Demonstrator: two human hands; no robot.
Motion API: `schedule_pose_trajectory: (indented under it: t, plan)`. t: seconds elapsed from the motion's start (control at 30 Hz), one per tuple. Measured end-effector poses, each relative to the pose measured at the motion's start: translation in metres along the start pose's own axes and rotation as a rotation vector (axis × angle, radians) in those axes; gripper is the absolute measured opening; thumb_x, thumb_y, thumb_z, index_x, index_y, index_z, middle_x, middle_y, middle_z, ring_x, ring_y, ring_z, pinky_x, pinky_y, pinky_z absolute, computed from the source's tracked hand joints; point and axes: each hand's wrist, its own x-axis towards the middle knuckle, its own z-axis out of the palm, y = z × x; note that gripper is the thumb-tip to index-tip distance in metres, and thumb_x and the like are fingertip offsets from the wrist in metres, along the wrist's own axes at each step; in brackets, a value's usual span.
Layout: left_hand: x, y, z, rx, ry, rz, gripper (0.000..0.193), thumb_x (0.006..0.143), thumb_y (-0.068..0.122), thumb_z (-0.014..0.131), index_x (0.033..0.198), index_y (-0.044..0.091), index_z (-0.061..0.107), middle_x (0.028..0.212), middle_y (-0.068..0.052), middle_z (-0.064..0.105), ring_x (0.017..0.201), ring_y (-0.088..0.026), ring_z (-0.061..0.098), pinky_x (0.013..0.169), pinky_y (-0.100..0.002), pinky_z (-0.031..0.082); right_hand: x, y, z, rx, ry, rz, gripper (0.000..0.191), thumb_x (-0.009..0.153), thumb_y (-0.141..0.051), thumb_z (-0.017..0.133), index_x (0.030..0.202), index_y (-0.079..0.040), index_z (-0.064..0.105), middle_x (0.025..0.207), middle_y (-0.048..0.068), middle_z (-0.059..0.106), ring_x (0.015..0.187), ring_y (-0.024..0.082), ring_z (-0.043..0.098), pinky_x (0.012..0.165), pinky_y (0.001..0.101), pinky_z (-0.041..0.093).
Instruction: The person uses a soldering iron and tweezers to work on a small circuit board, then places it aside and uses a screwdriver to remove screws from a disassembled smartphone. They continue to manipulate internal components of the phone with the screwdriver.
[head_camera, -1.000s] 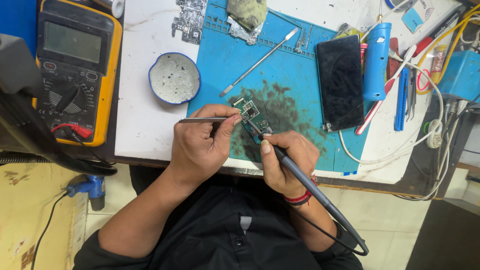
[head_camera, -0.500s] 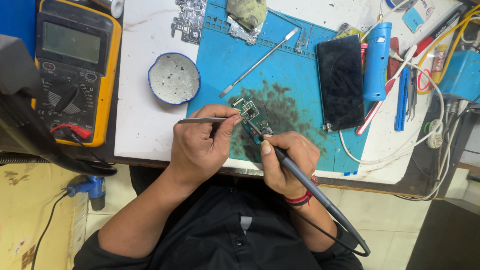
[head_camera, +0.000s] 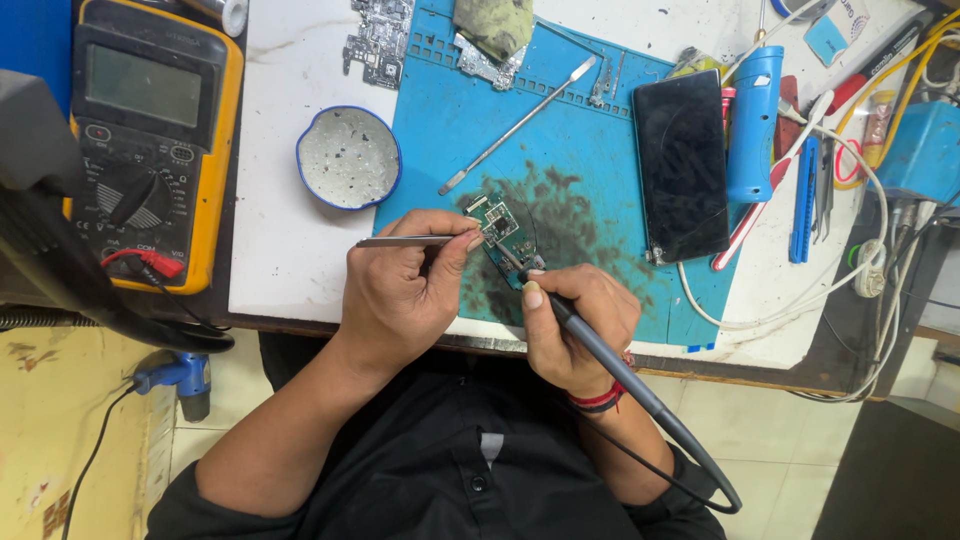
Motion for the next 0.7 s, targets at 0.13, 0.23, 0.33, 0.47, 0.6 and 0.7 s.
schedule_pose_trajectory:
  t: [0.13, 0.23, 0.33, 0.47, 0.6, 0.7]
  plan:
    - [0.0001, 0.0, -0.0001, -0.012, 0.0, -0.014, 0.006, 0.101, 0.007, 0.072, 0.102, 0.001, 0.071, 0.089, -0.007, 0.075, 0.067, -0.011, 0.07, 0.059, -0.025, 0.053, 0.0003, -0.0005, 0.0007, 0.007, 0.001, -0.007, 0.009, 0.094, -0.004, 0.072, 0.096, 0.0, 0.064, 0.082, 0.011, 0.069, 0.067, 0.022, 0.066, 0.062, 0.032, 0.049]
    - [-0.0002, 0.0003, 0.0, -0.016, 0.005, -0.023, 0.006, 0.101, 0.007, 0.071, 0.103, 0.001, 0.071, 0.088, -0.007, 0.075, 0.068, -0.011, 0.071, 0.06, -0.025, 0.054, 0.0006, -0.0007, 0.0006, 0.004, -0.002, -0.013, 0.009, 0.093, -0.003, 0.072, 0.096, 0.0, 0.064, 0.083, 0.011, 0.069, 0.067, 0.022, 0.065, 0.062, 0.0321, 0.048]
    - [-0.0002, 0.0003, -0.0002, -0.005, 0.001, -0.012, 0.007, 0.101, 0.008, 0.071, 0.103, 0.001, 0.071, 0.089, -0.007, 0.075, 0.068, -0.011, 0.071, 0.06, -0.025, 0.054, 0.0003, -0.0008, 0.0007, 0.005, -0.003, -0.005, 0.009, 0.093, -0.003, 0.072, 0.096, 0.0, 0.064, 0.081, 0.011, 0.069, 0.066, 0.022, 0.065, 0.061, 0.032, 0.048]
    - [-0.0001, 0.0006, -0.0004, 0.001, -0.008, -0.036, 0.006, 0.101, 0.008, 0.072, 0.102, 0.002, 0.071, 0.086, -0.007, 0.075, 0.065, -0.011, 0.069, 0.058, -0.025, 0.053, 0.0003, 0.0, 0.0002, 0.013, -0.004, -0.004, 0.008, 0.093, -0.003, 0.071, 0.095, 0.0, 0.064, 0.081, 0.011, 0.068, 0.066, 0.022, 0.065, 0.062, 0.032, 0.048]
    - [-0.0006, 0.0016, -0.0001, -0.001, 0.002, -0.011, 0.007, 0.102, 0.008, 0.071, 0.103, 0.001, 0.071, 0.088, -0.007, 0.075, 0.068, -0.011, 0.07, 0.06, -0.025, 0.053, -0.0007, -0.001, -0.0017, 0.01, -0.004, -0.006, 0.008, 0.095, -0.004, 0.07, 0.096, -0.001, 0.064, 0.083, 0.011, 0.069, 0.068, 0.022, 0.066, 0.063, 0.0322, 0.049]
    - [0.0002, 0.0014, -0.0001, -0.011, -0.003, -0.035, 0.007, 0.101, 0.008, 0.071, 0.102, 0.001, 0.071, 0.087, -0.006, 0.074, 0.067, -0.01, 0.07, 0.059, -0.025, 0.053, -0.0001, -0.001, -0.0019, 0.016, 0.006, 0.014, 0.007, 0.094, -0.004, 0.07, 0.096, -0.001, 0.064, 0.08, 0.01, 0.067, 0.066, 0.022, 0.065, 0.063, 0.032, 0.048]
